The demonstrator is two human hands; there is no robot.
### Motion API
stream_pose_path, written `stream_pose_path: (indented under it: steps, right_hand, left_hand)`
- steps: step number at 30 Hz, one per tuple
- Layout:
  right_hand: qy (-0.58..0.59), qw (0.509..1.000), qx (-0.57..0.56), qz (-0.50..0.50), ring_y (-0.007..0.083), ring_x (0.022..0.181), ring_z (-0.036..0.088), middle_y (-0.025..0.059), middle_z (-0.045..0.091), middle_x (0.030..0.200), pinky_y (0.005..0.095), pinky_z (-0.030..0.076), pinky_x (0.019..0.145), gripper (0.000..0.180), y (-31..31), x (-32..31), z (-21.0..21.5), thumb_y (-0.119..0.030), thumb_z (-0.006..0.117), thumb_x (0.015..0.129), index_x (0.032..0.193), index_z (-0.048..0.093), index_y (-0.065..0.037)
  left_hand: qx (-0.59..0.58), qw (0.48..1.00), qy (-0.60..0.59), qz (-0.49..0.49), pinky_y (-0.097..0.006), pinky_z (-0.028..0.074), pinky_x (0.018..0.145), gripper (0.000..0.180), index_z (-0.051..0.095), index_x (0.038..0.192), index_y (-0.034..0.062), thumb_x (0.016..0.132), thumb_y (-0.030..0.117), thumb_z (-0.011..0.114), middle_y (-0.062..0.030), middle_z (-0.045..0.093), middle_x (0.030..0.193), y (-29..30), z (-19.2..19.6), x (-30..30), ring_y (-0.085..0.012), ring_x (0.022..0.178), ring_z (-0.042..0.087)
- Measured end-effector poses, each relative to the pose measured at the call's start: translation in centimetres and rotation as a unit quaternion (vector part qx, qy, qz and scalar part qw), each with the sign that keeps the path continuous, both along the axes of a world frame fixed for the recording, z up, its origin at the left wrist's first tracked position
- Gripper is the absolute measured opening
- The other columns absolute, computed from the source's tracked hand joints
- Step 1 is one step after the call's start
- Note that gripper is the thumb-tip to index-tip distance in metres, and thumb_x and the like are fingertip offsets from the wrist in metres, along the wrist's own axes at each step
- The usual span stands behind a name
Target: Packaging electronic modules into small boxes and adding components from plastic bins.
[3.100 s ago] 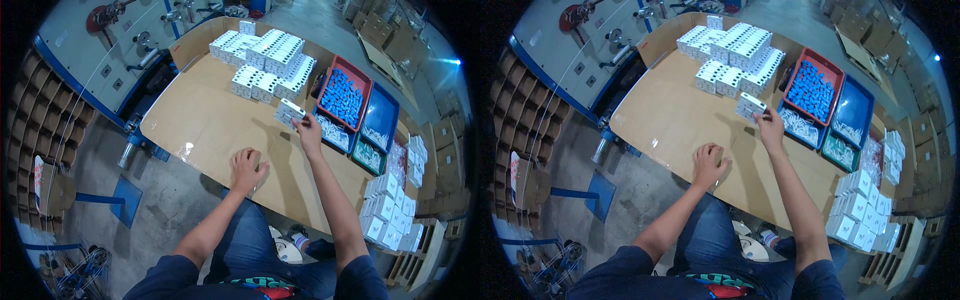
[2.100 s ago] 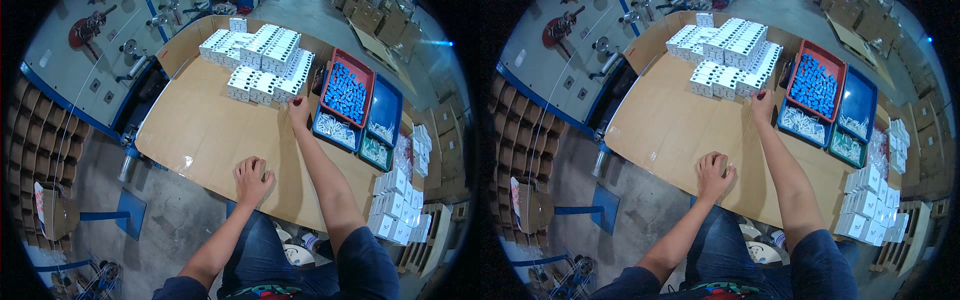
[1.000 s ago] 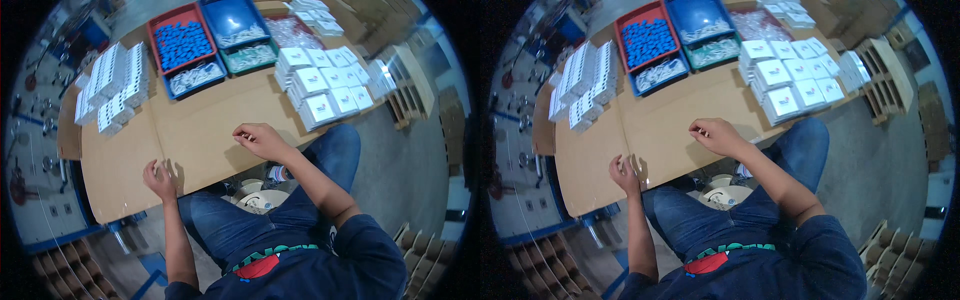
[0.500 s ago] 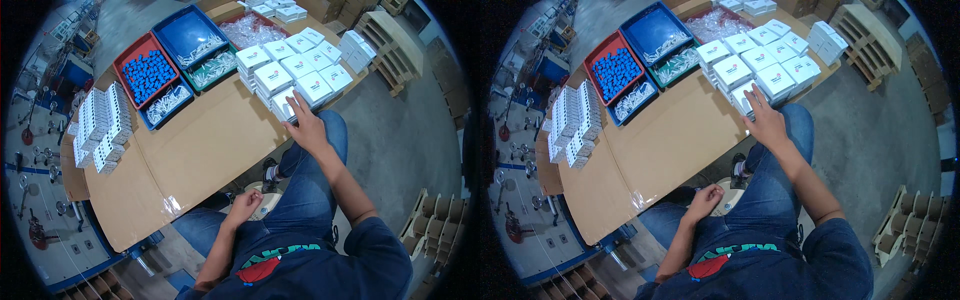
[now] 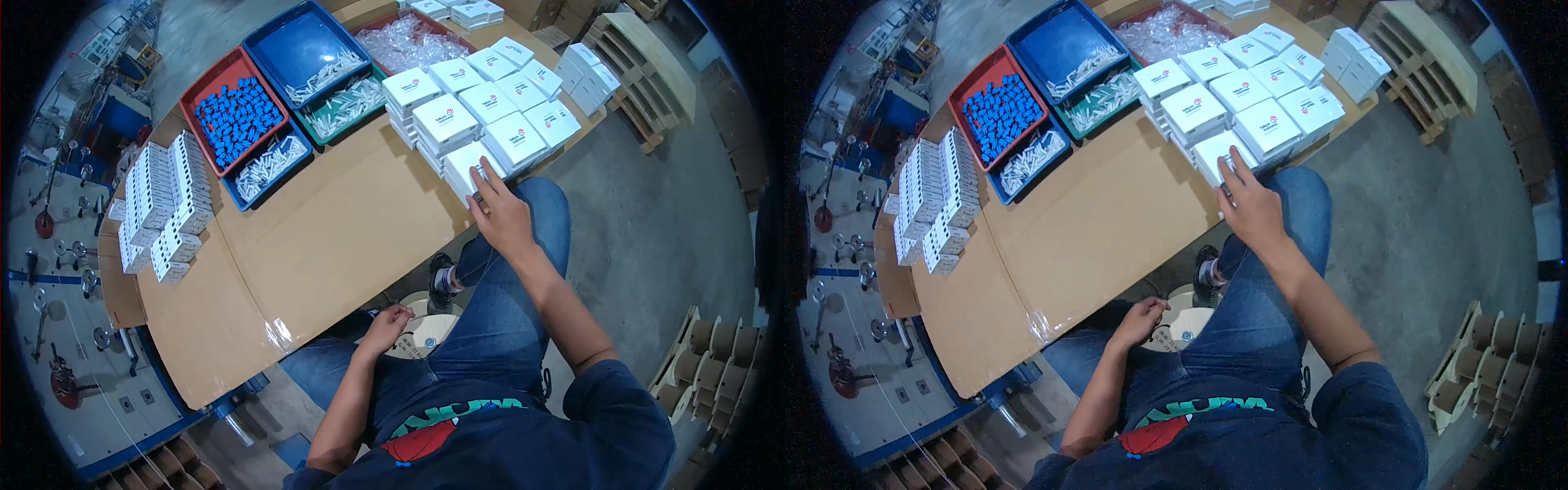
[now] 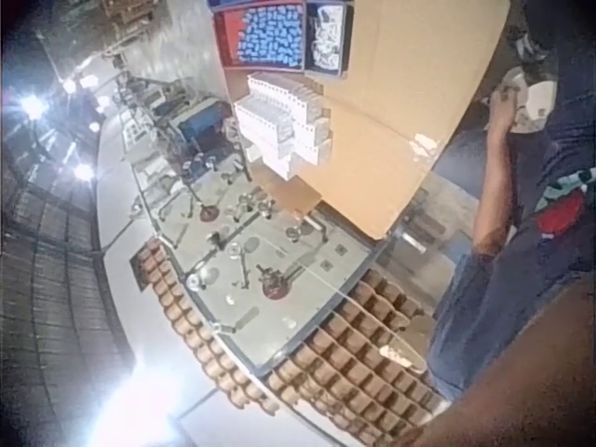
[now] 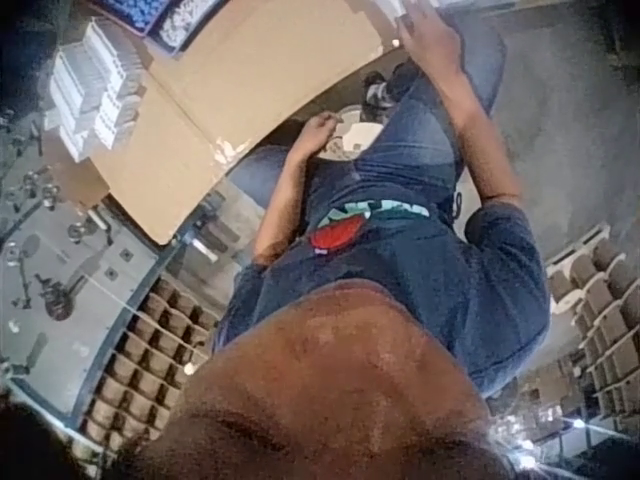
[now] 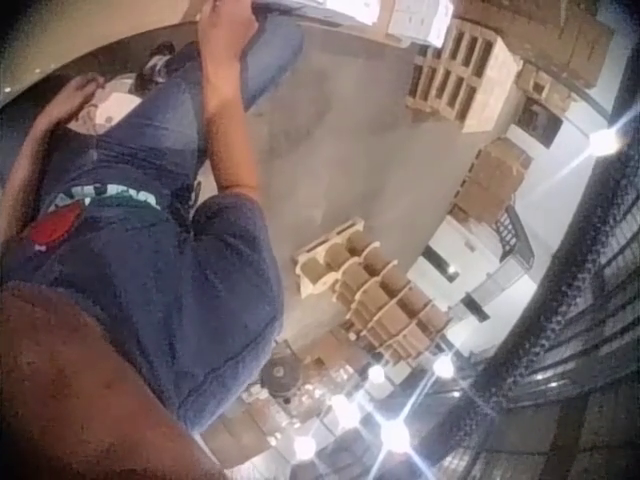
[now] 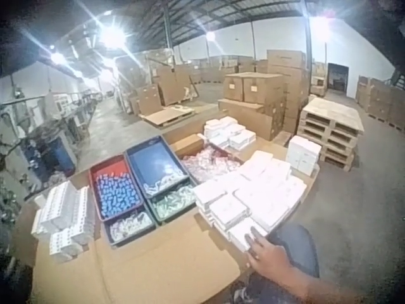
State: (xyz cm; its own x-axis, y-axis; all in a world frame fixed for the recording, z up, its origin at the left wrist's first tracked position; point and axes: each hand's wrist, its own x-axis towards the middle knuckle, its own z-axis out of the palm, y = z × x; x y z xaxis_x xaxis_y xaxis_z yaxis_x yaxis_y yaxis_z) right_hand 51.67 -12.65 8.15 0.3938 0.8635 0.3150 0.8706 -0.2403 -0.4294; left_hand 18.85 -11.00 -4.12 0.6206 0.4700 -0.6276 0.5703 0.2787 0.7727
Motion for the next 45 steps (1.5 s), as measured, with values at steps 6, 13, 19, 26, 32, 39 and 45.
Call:
stream_pose_path:
  steps: [6,13,19,26,32,39,45]
  right_hand:
    - [-0.033,0.997,0.07,0.003,0.0309,0.08,0.075,0.0138,0.06,0.145,0.0385,0.06,0.067,0.048,-0.4,-0.5,0.4,-0.017,0.07,0.095,0.14,0.06,-0.004]
    - [-0.031,0.984,0.172,0.032,0.0319,0.088,0.075,0.0143,0.061,0.145,0.0369,0.06,0.067,0.049,-1.6,-1.1,1.7,-0.008,0.069,0.095,0.142,0.058,-0.001]
    - [0.003,0.975,0.204,0.088,0.0347,0.1,0.075,0.0186,0.06,0.145,0.0365,0.06,0.072,0.052,-2.5,-3.0,2.9,-0.002,0.067,0.094,0.144,0.055,0.001]
    - [0.057,0.951,0.222,0.207,0.0377,0.112,0.071,0.0223,0.06,0.144,0.0377,0.061,0.078,0.059,-2.0,-7.1,3.0,0.003,0.068,0.088,0.145,0.054,0.002]
    - [0.089,0.929,0.178,0.313,0.0323,0.1,0.075,0.0178,0.062,0.142,0.0343,0.062,0.072,0.053,-1.7,-9.9,2.8,-0.004,0.076,0.084,0.135,0.065,-0.001]
    - [0.203,0.933,0.131,0.267,0.0198,0.075,0.073,0.0145,0.073,0.1,0.0292,0.057,0.062,0.031,-1.4,-9.6,2.7,0.0,0.076,0.087,0.117,0.07,0.001]
    - [0.192,0.915,0.114,0.336,0.0318,0.105,0.07,0.0186,0.069,0.121,0.0379,0.056,0.089,0.046,3.0,-11.6,6.9,-0.016,0.078,0.089,0.13,0.064,0.001]
  left_hand:
    - [-0.041,0.999,0.027,0.009,-0.027,0.036,0.055,0.034,0.068,0.113,0.005,0.108,0.036,0.054,0.0052,0.048,0.071,0.1,0.1,-0.2,-0.0066,0.063,0.043]
    - [-0.132,0.983,-0.119,0.053,-0.022,0.042,0.062,0.034,0.065,0.123,0.0057,0.11,0.035,0.052,0.003,0.057,0.084,0.8,0.8,0.5,-0.0056,0.069,0.049]
    - [-0.186,0.955,-0.214,0.086,-0.028,0.052,0.087,0.047,0.056,0.138,0.0032,0.11,0.041,0.049,-0.0076,0.067,0.117,1.6,8.1,3.8,-0.0133,0.097,0.065]
    - [-0.288,0.861,-0.35,0.228,-0.042,0.052,0.101,0.078,0.05,0.143,0.0024,0.105,0.068,0.031,-0.0177,0.064,0.129,4.8,13.2,8.1,-0.0308,0.114,0.067]
    - [-0.341,0.798,-0.413,0.276,-0.046,0.05,0.106,0.08,0.05,0.145,0.0038,0.103,0.07,0.033,-0.0212,0.063,0.128,6.5,16.9,7.9,-0.0371,0.121,0.064]
    - [-0.181,0.817,-0.348,0.423,-0.044,0.054,0.093,0.07,0.041,0.154,0.0146,0.101,0.062,0.045,-0.0184,0.061,0.129,5.8,16.2,6.0,-0.0295,0.108,0.066]
    - [-0.097,0.809,-0.356,0.458,-0.041,0.055,0.085,0.07,0.041,0.154,0.0167,0.1,0.061,0.048,-0.0148,0.061,0.126,5.7,16.3,4.7,-0.025,0.102,0.066]
